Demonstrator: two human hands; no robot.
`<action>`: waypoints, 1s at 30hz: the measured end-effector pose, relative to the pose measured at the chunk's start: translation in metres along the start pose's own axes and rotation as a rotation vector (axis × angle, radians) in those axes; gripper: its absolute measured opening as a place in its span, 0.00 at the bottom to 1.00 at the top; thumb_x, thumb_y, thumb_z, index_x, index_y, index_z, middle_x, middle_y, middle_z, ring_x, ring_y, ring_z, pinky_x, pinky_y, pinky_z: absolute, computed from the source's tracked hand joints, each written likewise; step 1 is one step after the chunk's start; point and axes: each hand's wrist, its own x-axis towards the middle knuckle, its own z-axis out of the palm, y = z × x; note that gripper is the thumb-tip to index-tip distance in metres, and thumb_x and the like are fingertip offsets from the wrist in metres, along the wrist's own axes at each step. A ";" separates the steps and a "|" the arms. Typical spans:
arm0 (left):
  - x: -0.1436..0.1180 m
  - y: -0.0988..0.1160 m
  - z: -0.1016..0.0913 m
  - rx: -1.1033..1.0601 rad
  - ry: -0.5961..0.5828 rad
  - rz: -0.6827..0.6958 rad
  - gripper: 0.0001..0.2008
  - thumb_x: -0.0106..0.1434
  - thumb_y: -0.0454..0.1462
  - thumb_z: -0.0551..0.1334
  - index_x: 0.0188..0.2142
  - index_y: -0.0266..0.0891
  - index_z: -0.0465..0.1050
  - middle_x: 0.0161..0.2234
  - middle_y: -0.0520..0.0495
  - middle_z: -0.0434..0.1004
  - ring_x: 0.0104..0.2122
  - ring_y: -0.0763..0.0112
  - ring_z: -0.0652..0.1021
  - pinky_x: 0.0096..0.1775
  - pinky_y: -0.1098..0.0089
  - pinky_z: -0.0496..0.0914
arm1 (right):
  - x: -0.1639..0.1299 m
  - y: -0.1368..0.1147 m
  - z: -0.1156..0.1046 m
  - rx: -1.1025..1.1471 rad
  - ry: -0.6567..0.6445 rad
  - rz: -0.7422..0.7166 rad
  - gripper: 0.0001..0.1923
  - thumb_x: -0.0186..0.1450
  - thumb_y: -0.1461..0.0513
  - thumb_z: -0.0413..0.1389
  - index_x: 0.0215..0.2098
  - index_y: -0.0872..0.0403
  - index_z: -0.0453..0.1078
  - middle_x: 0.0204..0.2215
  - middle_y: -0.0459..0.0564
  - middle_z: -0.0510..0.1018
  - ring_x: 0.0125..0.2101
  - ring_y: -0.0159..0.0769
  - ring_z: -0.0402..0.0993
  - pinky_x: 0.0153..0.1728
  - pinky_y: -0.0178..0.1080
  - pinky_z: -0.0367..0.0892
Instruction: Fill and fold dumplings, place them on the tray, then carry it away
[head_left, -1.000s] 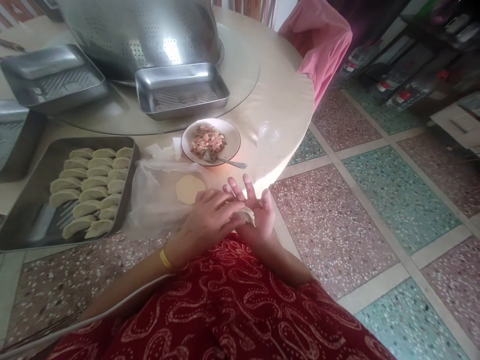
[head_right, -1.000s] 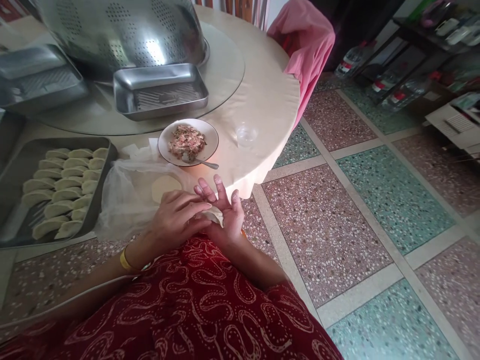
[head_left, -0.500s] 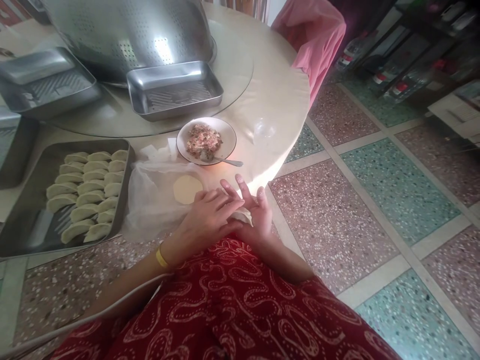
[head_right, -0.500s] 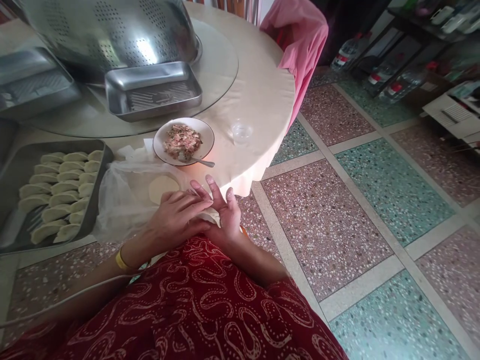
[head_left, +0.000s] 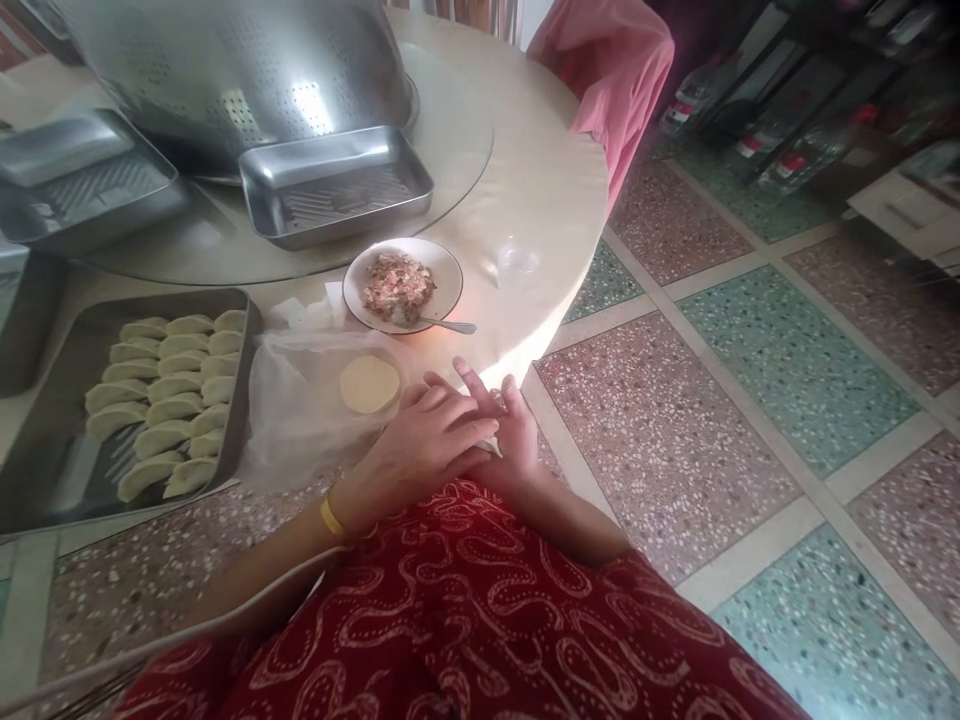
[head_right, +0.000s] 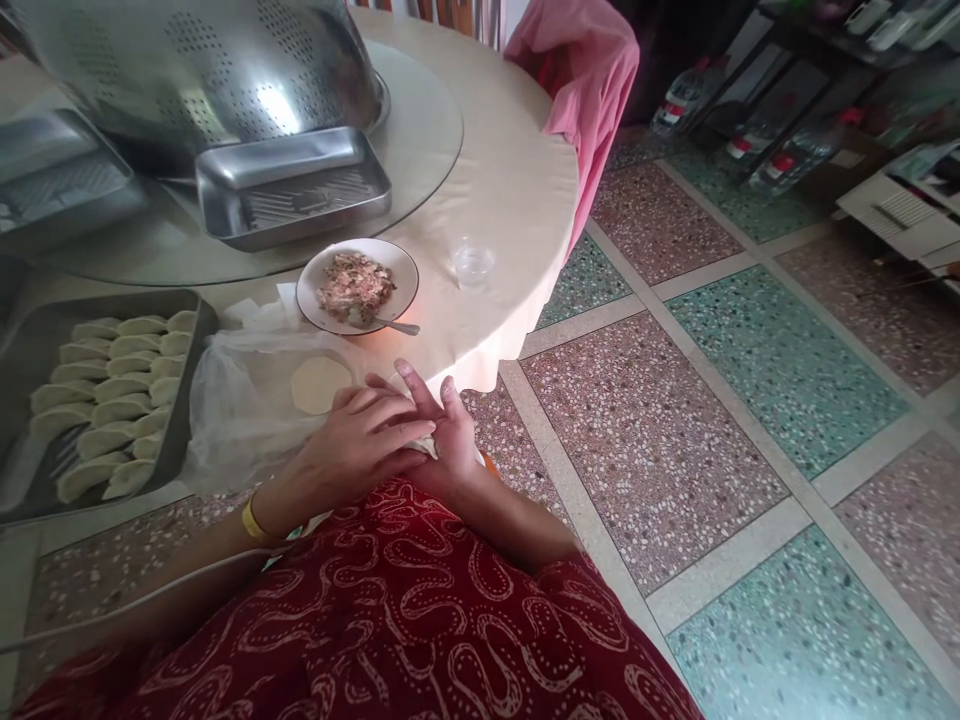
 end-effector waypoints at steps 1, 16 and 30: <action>0.000 -0.001 0.000 -0.009 -0.020 0.004 0.08 0.70 0.40 0.56 0.42 0.44 0.73 0.39 0.49 0.76 0.37 0.61 0.70 0.39 0.60 0.60 | 0.000 0.000 -0.001 0.023 -0.011 0.011 0.35 0.62 0.35 0.44 0.60 0.42 0.63 0.57 0.50 0.73 0.59 0.47 0.67 0.54 0.57 0.67; -0.008 -0.007 0.000 -0.036 0.008 -0.035 0.15 0.67 0.47 0.59 0.50 0.45 0.68 0.41 0.47 0.77 0.40 0.58 0.74 0.42 0.57 0.64 | -0.001 0.000 -0.002 0.192 -0.009 0.040 0.31 0.65 0.39 0.43 0.55 0.47 0.66 0.50 0.52 0.78 0.50 0.43 0.74 0.54 0.54 0.67; -0.023 0.001 0.004 0.032 0.243 -0.098 0.08 0.64 0.34 0.64 0.43 0.39 0.71 0.33 0.48 0.80 0.33 0.65 0.74 0.38 0.62 0.66 | 0.002 0.005 -0.003 0.264 0.022 -0.062 0.28 0.66 0.40 0.44 0.55 0.45 0.66 0.51 0.49 0.78 0.51 0.42 0.73 0.55 0.51 0.66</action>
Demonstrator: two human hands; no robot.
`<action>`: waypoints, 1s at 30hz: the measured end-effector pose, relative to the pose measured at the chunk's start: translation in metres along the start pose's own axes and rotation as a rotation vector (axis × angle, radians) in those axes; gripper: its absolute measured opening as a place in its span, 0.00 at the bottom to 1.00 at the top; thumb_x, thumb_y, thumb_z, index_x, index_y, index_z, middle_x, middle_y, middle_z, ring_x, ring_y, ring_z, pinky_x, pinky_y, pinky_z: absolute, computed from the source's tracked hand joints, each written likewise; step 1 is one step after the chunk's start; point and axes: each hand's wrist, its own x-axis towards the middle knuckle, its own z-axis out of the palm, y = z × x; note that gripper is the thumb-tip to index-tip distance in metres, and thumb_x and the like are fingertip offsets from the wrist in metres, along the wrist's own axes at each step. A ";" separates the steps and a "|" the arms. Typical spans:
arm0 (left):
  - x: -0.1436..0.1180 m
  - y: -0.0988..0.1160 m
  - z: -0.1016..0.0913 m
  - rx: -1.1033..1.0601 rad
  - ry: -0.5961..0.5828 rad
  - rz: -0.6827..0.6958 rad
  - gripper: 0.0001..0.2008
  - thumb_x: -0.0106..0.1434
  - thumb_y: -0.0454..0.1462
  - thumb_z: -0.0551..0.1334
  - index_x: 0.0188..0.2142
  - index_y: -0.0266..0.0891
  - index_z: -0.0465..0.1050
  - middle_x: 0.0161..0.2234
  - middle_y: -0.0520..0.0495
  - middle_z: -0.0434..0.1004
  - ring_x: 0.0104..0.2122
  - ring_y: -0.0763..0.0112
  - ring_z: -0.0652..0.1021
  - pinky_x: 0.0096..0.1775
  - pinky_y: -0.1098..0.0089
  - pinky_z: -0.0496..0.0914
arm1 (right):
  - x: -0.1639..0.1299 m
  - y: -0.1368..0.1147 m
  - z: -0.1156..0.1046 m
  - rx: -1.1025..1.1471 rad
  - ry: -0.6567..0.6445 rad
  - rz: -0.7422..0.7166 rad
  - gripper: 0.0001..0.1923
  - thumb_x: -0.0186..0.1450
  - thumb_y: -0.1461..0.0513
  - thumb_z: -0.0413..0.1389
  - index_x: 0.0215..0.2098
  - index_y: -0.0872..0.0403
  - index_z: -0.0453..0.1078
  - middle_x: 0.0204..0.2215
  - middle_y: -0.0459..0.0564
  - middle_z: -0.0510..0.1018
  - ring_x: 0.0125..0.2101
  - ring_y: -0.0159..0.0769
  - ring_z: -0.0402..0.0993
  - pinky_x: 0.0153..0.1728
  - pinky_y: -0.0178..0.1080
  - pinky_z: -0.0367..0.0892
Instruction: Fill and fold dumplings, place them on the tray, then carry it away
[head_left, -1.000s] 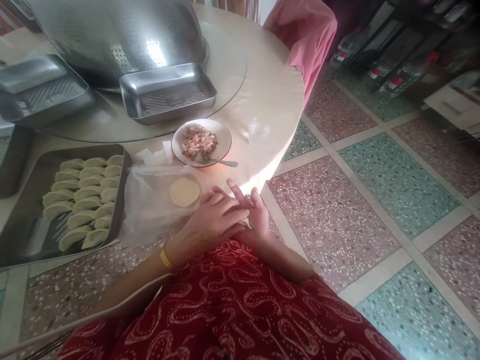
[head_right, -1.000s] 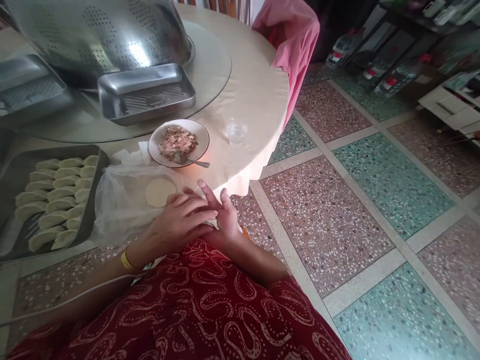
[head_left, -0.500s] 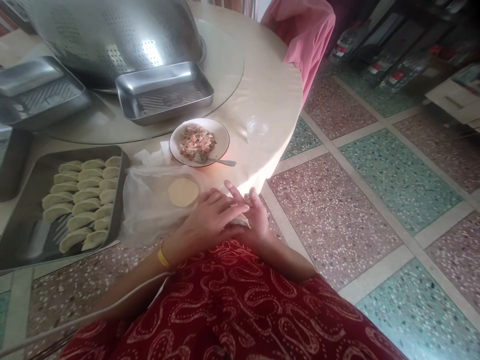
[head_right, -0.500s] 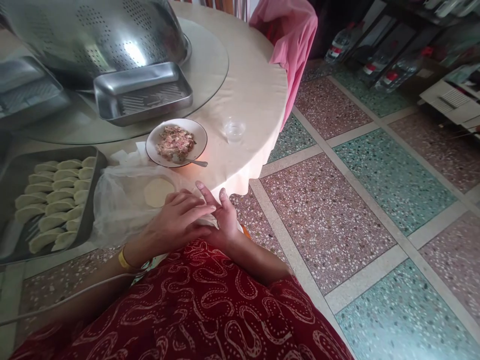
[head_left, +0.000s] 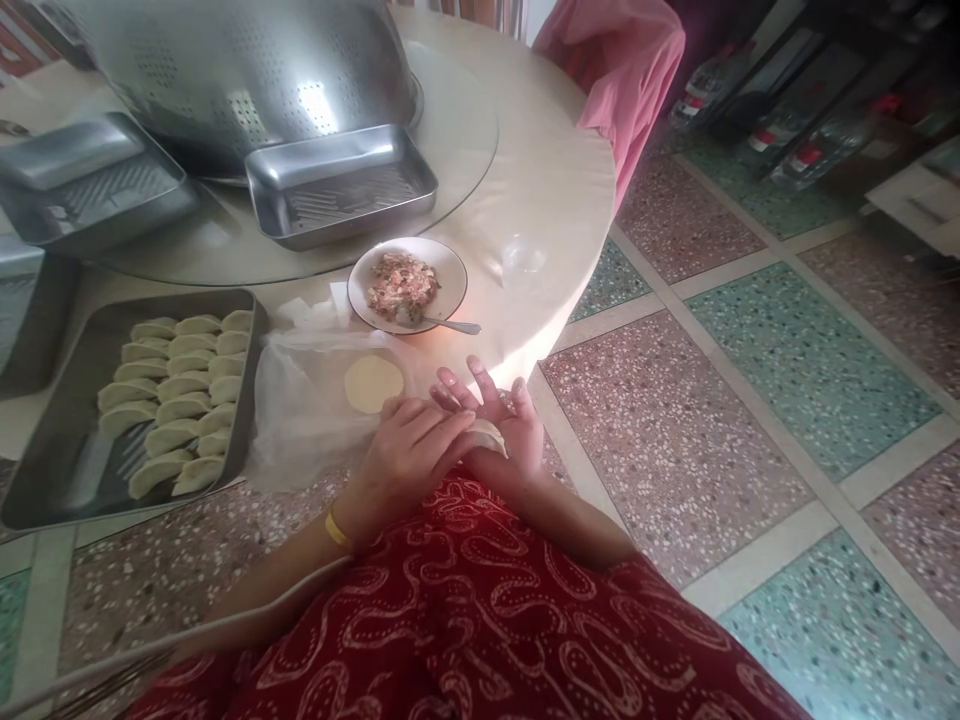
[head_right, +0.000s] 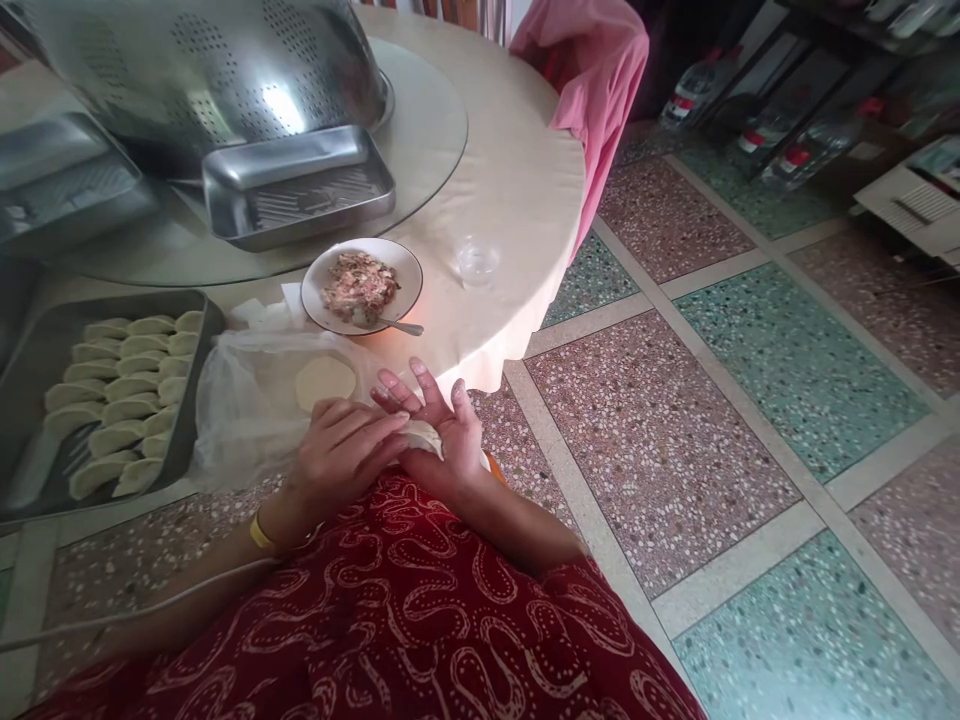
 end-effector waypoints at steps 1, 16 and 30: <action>0.000 -0.001 0.000 0.005 0.002 -0.015 0.09 0.64 0.36 0.64 0.44 0.39 0.71 0.33 0.48 0.80 0.33 0.65 0.75 0.38 0.62 0.66 | 0.000 -0.001 0.000 -0.009 0.009 -0.003 0.28 0.66 0.40 0.45 0.55 0.45 0.66 0.52 0.49 0.77 0.51 0.43 0.72 0.54 0.52 0.66; -0.010 0.000 0.001 -0.080 -0.129 -0.163 0.05 0.68 0.36 0.59 0.33 0.39 0.68 0.33 0.49 0.77 0.33 0.67 0.72 0.39 0.62 0.63 | 0.005 -0.003 0.004 -0.030 0.010 -0.099 0.26 0.67 0.40 0.41 0.53 0.41 0.67 0.52 0.46 0.76 0.53 0.39 0.71 0.52 0.47 0.66; -0.006 0.004 -0.009 -0.072 -0.088 -0.207 0.08 0.66 0.38 0.62 0.44 0.39 0.69 0.38 0.45 0.79 0.36 0.64 0.75 0.41 0.60 0.66 | 0.000 0.005 0.008 -0.102 0.045 -0.087 0.28 0.65 0.39 0.44 0.57 0.39 0.65 0.53 0.45 0.76 0.56 0.40 0.69 0.56 0.50 0.65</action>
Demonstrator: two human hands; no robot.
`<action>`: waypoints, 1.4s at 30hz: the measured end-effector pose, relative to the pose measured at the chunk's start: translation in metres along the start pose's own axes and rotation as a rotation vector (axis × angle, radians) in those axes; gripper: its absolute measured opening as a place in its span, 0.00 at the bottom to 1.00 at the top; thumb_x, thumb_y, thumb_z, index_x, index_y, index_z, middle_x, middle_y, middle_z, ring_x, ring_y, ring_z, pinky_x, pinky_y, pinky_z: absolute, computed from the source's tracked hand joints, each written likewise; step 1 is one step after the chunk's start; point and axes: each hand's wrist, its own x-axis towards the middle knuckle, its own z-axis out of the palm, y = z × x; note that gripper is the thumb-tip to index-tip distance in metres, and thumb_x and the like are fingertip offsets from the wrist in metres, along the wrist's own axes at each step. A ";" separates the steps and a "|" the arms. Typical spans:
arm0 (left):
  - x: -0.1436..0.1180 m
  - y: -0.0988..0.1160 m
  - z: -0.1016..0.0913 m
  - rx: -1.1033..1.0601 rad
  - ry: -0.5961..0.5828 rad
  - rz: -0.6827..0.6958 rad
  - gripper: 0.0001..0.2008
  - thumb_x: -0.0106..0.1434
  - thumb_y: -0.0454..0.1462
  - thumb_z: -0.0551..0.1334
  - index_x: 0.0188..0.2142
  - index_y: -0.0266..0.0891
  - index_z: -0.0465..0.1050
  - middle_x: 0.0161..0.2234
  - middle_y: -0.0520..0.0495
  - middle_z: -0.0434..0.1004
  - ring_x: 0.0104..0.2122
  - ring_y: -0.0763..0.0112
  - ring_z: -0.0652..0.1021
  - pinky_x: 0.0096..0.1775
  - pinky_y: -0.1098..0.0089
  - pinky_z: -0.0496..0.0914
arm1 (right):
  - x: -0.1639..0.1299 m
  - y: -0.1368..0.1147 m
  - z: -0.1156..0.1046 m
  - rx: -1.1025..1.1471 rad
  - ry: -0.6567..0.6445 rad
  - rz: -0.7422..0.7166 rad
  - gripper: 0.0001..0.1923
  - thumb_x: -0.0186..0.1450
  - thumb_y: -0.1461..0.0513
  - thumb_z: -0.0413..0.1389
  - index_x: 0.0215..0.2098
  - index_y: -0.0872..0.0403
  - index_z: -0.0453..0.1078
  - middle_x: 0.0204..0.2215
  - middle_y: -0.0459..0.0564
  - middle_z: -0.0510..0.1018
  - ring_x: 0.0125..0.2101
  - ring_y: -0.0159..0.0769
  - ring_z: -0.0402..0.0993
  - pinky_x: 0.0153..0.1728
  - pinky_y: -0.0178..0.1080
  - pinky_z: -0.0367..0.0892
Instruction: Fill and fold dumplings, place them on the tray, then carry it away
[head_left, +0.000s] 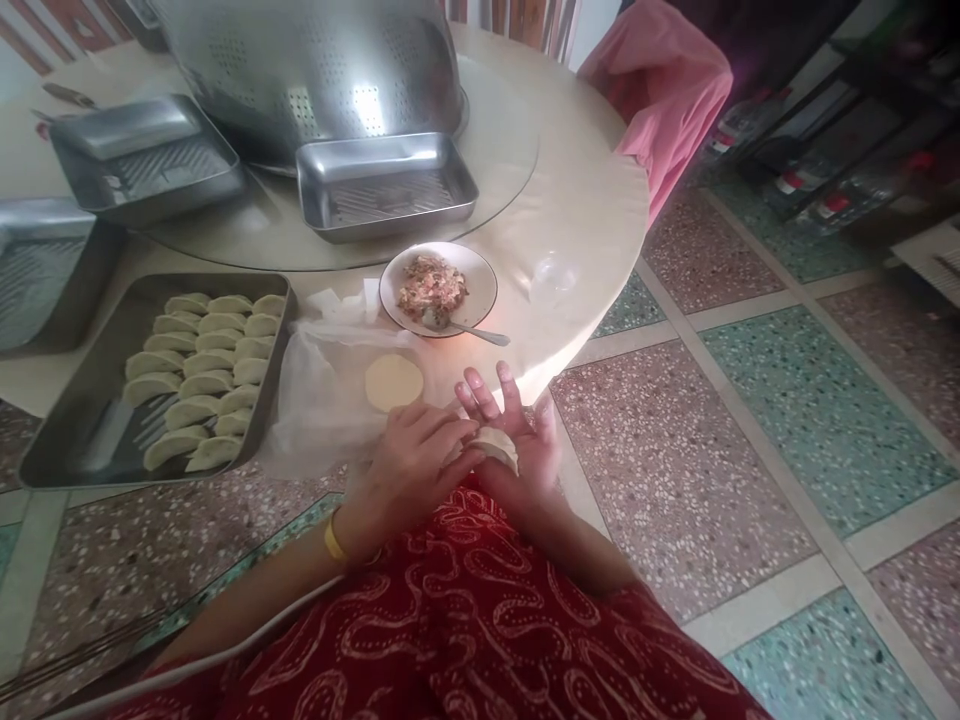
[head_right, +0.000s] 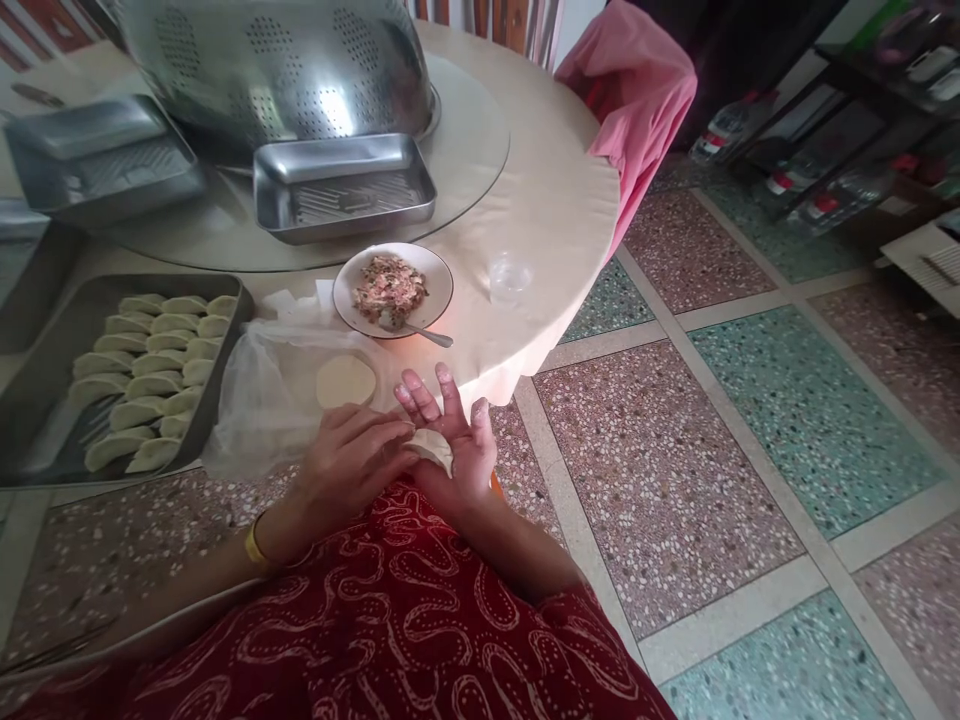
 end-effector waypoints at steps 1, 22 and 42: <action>0.000 0.000 0.001 -0.009 0.005 -0.001 0.10 0.66 0.38 0.62 0.46 0.38 0.68 0.39 0.45 0.79 0.37 0.64 0.75 0.41 0.60 0.67 | 0.000 0.000 0.000 -0.005 -0.004 0.001 0.28 0.65 0.39 0.44 0.57 0.38 0.65 0.53 0.45 0.76 0.56 0.40 0.69 0.56 0.50 0.65; -0.001 0.000 0.015 -0.092 -0.041 -0.021 0.14 0.65 0.40 0.64 0.47 0.38 0.67 0.40 0.45 0.78 0.38 0.63 0.75 0.43 0.59 0.68 | 0.002 0.000 -0.004 0.012 -0.016 0.033 0.29 0.65 0.38 0.44 0.57 0.39 0.65 0.53 0.44 0.76 0.57 0.41 0.69 0.59 0.52 0.62; 0.000 -0.002 0.012 -0.025 -0.020 0.034 0.15 0.65 0.40 0.63 0.50 0.39 0.67 0.42 0.42 0.78 0.41 0.61 0.75 0.42 0.59 0.70 | 0.001 -0.001 -0.007 0.034 -0.033 0.064 0.27 0.67 0.40 0.43 0.55 0.42 0.67 0.53 0.46 0.77 0.53 0.39 0.72 0.56 0.50 0.66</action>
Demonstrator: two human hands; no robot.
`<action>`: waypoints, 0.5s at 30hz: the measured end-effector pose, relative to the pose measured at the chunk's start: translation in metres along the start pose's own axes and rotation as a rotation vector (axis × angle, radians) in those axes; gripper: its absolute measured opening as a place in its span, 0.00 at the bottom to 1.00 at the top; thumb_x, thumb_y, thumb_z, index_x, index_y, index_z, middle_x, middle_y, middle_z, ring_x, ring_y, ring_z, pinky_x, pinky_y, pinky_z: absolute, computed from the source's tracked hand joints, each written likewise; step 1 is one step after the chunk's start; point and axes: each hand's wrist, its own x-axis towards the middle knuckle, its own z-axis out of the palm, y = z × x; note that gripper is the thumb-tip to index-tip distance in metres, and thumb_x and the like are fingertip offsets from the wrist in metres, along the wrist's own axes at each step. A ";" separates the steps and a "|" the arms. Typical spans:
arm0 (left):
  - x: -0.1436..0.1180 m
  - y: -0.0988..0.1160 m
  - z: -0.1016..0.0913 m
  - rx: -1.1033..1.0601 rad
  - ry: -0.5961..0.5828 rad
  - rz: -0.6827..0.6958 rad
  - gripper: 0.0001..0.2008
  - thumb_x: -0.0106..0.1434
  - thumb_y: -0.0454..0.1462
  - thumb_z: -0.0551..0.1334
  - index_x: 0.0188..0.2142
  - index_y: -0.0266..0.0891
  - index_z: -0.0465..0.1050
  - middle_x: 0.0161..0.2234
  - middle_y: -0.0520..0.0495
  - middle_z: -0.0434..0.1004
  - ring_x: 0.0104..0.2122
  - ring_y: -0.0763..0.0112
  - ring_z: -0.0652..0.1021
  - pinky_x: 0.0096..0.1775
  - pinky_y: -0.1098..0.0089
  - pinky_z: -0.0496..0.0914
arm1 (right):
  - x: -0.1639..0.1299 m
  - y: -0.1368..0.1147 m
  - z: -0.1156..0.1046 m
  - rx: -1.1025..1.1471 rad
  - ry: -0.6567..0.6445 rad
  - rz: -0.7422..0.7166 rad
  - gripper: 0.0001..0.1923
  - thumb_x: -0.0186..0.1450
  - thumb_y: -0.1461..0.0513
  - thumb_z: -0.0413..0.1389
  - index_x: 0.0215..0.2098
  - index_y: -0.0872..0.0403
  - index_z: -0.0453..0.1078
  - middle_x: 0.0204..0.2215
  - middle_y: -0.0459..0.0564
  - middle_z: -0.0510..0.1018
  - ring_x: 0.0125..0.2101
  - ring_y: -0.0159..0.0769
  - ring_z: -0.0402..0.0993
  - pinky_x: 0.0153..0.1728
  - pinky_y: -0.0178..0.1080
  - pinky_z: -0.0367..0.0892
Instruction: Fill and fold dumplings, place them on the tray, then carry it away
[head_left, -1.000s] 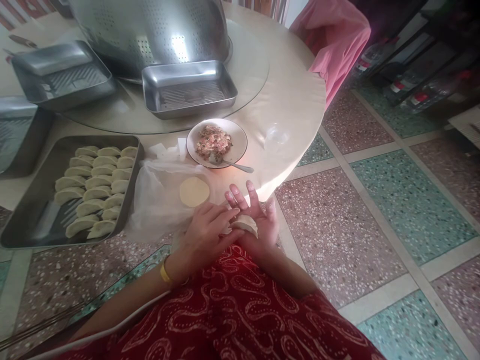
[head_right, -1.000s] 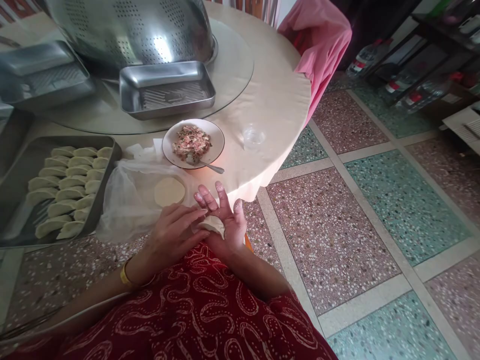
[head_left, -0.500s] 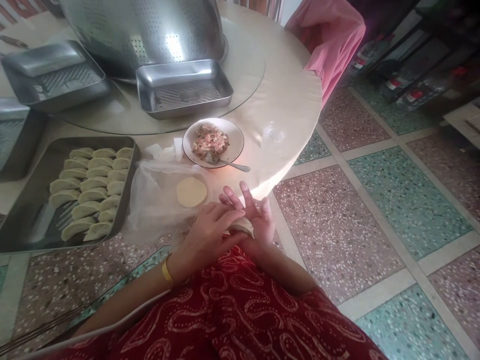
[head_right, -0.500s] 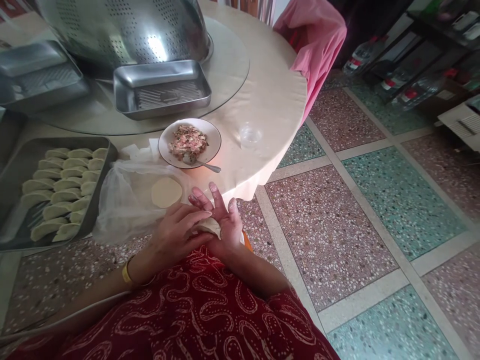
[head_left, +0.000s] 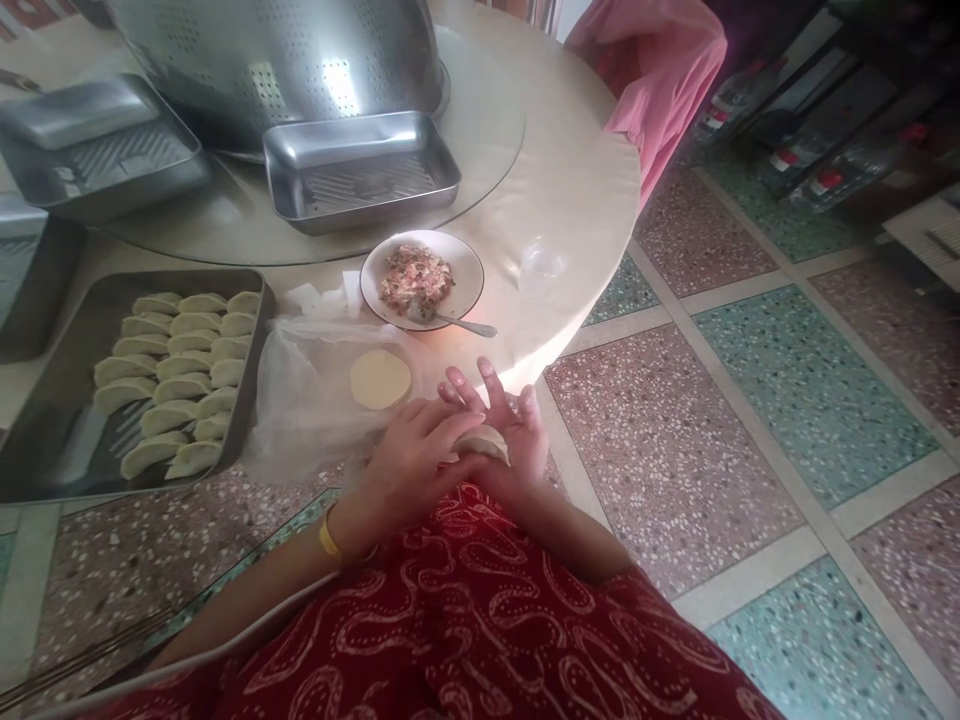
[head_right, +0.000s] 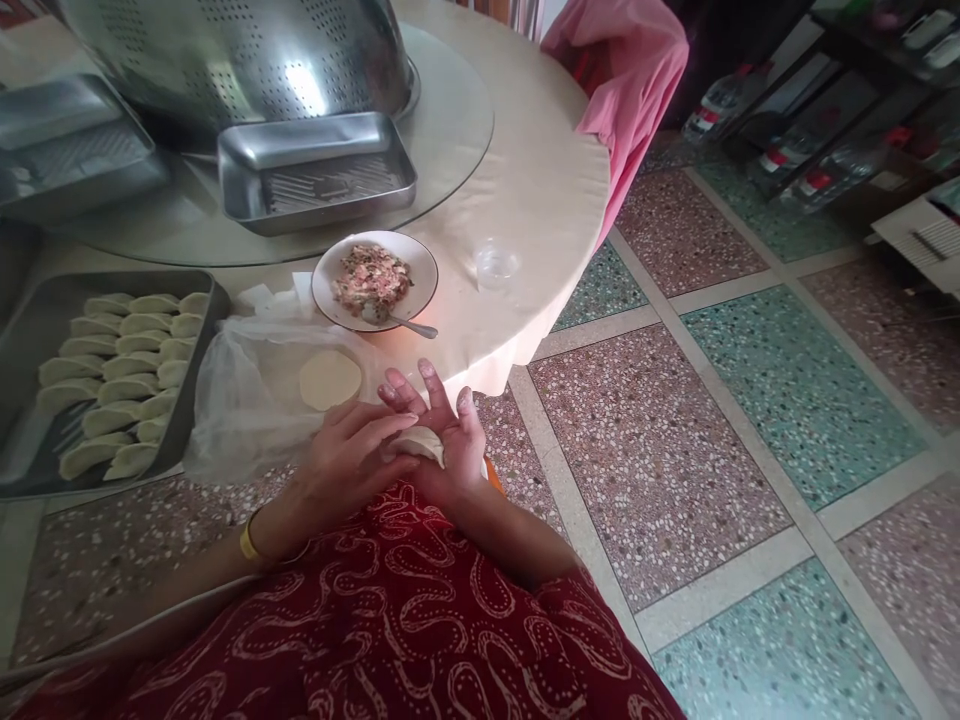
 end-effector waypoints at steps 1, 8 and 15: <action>-0.002 -0.001 -0.001 0.001 0.017 -0.003 0.14 0.66 0.39 0.63 0.49 0.39 0.67 0.43 0.42 0.78 0.40 0.62 0.76 0.42 0.60 0.69 | 0.001 0.000 -0.001 0.017 0.007 -0.004 0.28 0.66 0.40 0.43 0.55 0.43 0.67 0.53 0.46 0.77 0.53 0.39 0.72 0.55 0.49 0.66; -0.013 -0.005 -0.003 -0.030 0.013 -0.047 0.04 0.66 0.35 0.62 0.40 0.38 0.70 0.37 0.46 0.80 0.36 0.65 0.77 0.41 0.62 0.69 | 0.009 0.002 -0.003 0.017 0.026 -0.080 0.26 0.66 0.40 0.42 0.54 0.40 0.68 0.53 0.46 0.76 0.54 0.40 0.71 0.53 0.49 0.66; -0.015 0.000 -0.010 -0.045 0.020 -0.125 0.04 0.67 0.36 0.61 0.40 0.38 0.71 0.36 0.46 0.79 0.35 0.67 0.76 0.41 0.63 0.70 | 0.008 0.003 0.009 -0.055 0.054 -0.037 0.28 0.67 0.40 0.40 0.55 0.40 0.68 0.54 0.46 0.76 0.56 0.42 0.70 0.57 0.54 0.63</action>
